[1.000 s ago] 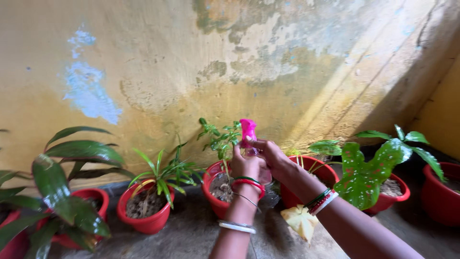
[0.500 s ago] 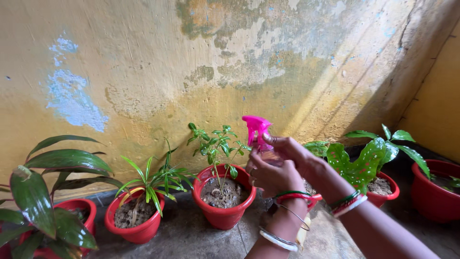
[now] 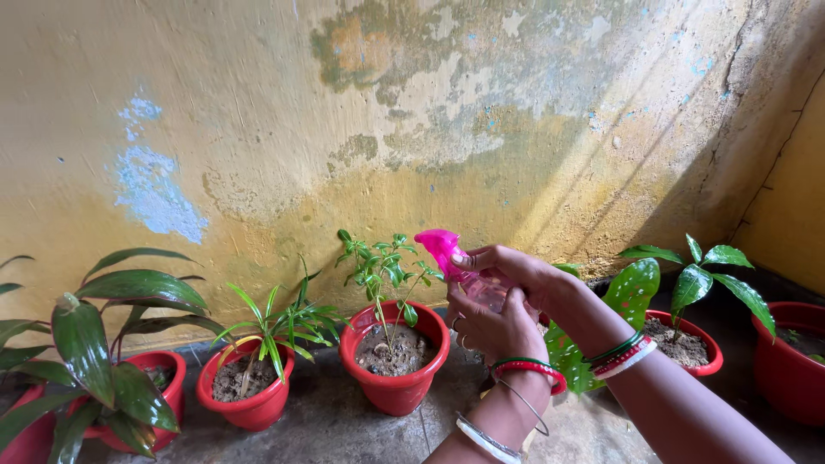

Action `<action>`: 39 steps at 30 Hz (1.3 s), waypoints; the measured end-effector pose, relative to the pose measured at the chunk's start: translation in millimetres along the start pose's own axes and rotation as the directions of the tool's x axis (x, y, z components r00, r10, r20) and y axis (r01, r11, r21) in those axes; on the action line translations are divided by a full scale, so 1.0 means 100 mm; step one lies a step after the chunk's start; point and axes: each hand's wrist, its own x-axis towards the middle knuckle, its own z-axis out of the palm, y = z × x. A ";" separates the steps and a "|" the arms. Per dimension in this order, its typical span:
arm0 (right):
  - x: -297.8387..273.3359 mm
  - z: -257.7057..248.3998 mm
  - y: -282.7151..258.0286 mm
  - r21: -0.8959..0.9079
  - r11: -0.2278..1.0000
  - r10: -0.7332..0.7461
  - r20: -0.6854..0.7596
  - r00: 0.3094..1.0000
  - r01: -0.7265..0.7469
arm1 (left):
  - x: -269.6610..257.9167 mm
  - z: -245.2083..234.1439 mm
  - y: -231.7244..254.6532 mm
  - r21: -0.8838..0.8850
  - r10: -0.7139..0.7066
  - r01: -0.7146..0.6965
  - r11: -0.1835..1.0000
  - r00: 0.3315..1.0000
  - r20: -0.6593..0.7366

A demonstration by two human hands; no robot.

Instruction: The person uses a spray bottle to water several potted plants sitting on the floor.

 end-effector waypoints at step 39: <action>-2.16 -0.81 0.34 0.363 0.931 0.178 -0.535 0.826 0.035 | -1.00 0.99 -0.89 0.188 0.042 -0.270 0.944 0.666 0.745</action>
